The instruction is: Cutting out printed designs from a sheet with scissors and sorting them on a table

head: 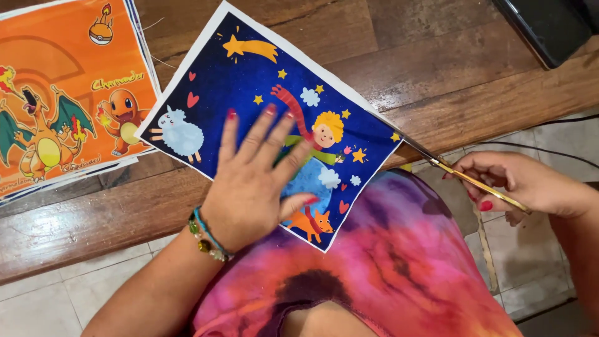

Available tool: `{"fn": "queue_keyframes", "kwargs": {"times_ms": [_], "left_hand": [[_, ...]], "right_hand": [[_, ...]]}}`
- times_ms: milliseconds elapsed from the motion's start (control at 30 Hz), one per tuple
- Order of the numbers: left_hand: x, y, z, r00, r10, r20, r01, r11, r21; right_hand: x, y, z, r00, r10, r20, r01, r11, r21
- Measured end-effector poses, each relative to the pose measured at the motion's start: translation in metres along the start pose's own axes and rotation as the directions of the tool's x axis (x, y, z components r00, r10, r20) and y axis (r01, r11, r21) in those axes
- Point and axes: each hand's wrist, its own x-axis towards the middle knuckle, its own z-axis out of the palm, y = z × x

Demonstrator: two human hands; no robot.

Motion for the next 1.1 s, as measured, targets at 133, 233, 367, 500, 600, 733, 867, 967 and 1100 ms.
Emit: {"fn": "queue_keyframes", "kwargs": {"times_ms": [133,233,367,500,600,733,867,967,1100], "left_hand": [[-0.001,-0.005,0.007,0.998,-0.06,0.017,0.059,0.997,0.048],[-0.003,-0.005,0.009,0.996,-0.08,0.045,0.077,0.994,0.074],[-0.004,-0.006,0.01,0.997,-0.074,0.033,0.071,0.994,0.087],[-0.004,-0.006,0.011,0.997,-0.072,0.03,0.07,0.995,0.074],[-0.004,-0.006,0.011,0.997,-0.07,0.033,0.068,0.995,0.071],[-0.005,-0.008,0.012,0.997,-0.064,0.042,0.062,0.997,0.056],[-0.005,-0.006,0.011,0.997,-0.068,0.038,0.065,0.995,0.077],[-0.003,-0.005,0.01,0.997,-0.066,0.043,0.062,0.994,0.086],[0.007,0.001,0.014,0.996,-0.016,0.083,0.011,0.998,0.056]], "right_hand": [[0.016,0.029,-0.01,0.965,-0.254,0.074,0.245,0.963,0.111],[0.006,0.008,-0.008,0.991,-0.136,0.011,0.135,0.99,0.032],[0.001,-0.002,-0.013,0.997,-0.036,0.075,0.026,0.992,0.126],[0.0,-0.007,-0.011,0.997,-0.02,0.08,0.006,0.985,0.17],[-0.003,-0.013,-0.008,0.998,-0.031,0.056,0.022,0.987,0.157],[-0.003,-0.008,-0.007,0.999,-0.019,0.043,0.013,0.989,0.149],[-0.002,-0.001,-0.006,0.997,-0.064,0.036,0.056,0.979,0.197],[-0.002,-0.004,-0.004,0.998,-0.057,0.002,0.056,0.988,0.147],[0.024,0.036,-0.011,0.928,-0.364,0.073,0.354,0.927,0.12]]}}
